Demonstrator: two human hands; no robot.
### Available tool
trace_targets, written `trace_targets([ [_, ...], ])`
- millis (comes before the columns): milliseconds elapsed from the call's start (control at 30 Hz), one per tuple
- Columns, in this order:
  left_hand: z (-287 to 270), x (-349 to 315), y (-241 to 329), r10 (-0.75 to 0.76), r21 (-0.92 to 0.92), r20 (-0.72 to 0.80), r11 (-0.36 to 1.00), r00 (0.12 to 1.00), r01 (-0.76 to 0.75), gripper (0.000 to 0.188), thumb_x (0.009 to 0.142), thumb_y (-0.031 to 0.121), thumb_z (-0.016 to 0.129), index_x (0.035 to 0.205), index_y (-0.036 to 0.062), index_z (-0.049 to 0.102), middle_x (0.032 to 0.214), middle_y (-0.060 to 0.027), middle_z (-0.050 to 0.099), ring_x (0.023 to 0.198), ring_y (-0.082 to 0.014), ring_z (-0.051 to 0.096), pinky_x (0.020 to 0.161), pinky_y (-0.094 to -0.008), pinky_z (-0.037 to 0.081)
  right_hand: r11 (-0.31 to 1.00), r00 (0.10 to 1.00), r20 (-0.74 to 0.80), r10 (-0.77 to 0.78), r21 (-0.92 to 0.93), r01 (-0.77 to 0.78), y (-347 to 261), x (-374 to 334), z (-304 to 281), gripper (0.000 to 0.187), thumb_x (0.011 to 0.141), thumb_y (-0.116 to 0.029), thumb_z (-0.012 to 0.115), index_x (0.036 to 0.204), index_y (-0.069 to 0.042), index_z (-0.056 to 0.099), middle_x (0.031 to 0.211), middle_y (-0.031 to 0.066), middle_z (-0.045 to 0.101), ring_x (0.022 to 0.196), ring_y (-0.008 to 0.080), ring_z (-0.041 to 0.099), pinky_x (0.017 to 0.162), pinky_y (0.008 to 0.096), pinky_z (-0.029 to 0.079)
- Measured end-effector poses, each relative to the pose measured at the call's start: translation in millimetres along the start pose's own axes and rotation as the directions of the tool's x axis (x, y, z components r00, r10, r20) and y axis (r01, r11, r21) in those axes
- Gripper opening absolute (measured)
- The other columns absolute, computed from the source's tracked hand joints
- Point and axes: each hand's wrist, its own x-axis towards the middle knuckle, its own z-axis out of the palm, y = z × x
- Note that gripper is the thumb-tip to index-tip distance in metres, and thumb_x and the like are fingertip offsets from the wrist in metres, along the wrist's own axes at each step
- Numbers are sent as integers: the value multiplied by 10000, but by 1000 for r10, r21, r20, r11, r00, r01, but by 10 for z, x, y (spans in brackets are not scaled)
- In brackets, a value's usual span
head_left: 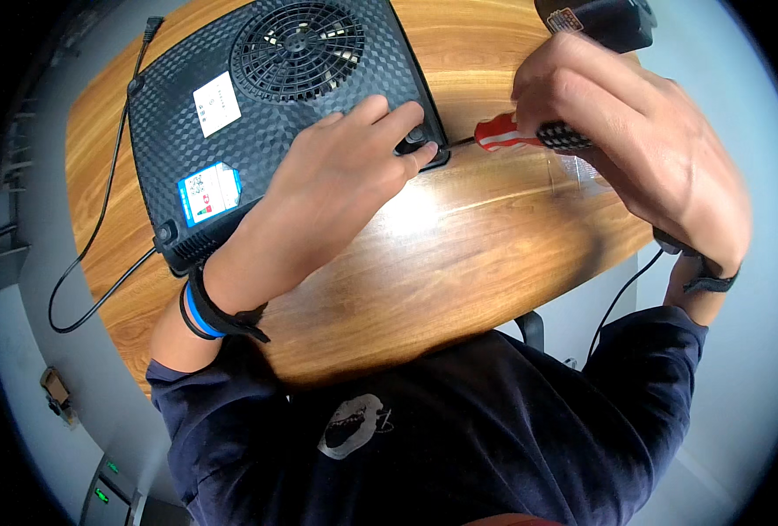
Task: The person reassembles a portable induction cooktop by placing the top cover over the internal components and securing it with screws. They then flip the unit over and continue fastening screws on the bottom casing using a screwdriver.
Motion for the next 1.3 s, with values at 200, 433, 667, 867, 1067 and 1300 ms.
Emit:
trace_targets([
  [200, -1, 38, -10, 28, -28, -3, 999, 1000, -28, 433, 966, 81, 643, 1366, 79, 809, 1280, -72, 642, 1121, -250, 626, 927, -365, 571, 952, 941, 147, 306, -59, -301, 0, -148, 38, 475, 927, -335, 847, 1259, -67, 637, 1137, 93, 714, 977, 285, 787, 823, 414, 685],
  [433, -2, 27, 14, 21, -31, -2, 999, 1000, -21, 443, 970, 79, 641, 1383, 74, 801, 1304, -91, 647, 1144, -262, 633, 948, -380, 560, 999, 995, 95, -14, 42, 10, 159, -111, 27, 426, 946, -305, 825, 1249, -73, 635, 1201, 69, 703, 1048, 281, 762, 839, 389, 686],
  [667, 17, 10, 17, 23, -30, 4, 999, 1000, -23, 439, 968, 85, 641, 1380, 69, 791, 1315, -97, 649, 1152, -265, 634, 954, -382, 554, 966, 981, -74, 179, -176, -189, -76, -106, 101, 448, 999, -434, 811, 1211, -75, 647, 1128, 86, 749, 891, 263, 786, 714, 380, 658],
  [867, 4, 15, -12, 73, -60, -59, 995, 996, -77, 428, 964, 88, 642, 1362, 51, 795, 1318, -99, 649, 1163, -264, 641, 942, -381, 562, 995, 997, 8, 81, -61, -80, 96, -213, 109, 459, 1007, -463, 804, 1212, -81, 655, 1003, 58, 777, 793, 264, 795, 661, 372, 648],
  [1067, 30, 38, 13, 48, -1, -31, 999, 998, -48, 411, 961, 82, 653, 1334, 61, 824, 1284, -83, 654, 1123, -242, 647, 916, -366, 568, 969, 976, -5, 219, -119, -218, 49, -213, 81, 374, 1050, -396, 794, 1207, -89, 651, 930, 67, 775, 782, 274, 800, 669, 369, 642],
  [1300, 0, 59, 27, 41, 0, -15, 999, 999, -41, 412, 960, 83, 666, 1336, 77, 834, 1230, -73, 653, 1098, -227, 650, 893, -349, 579, 927, 920, 124, 371, -98, -361, -16, -205, 101, 361, 975, -208, 838, 1239, -69, 636, 1168, 111, 739, 957, 296, 785, 787, 425, 647],
])
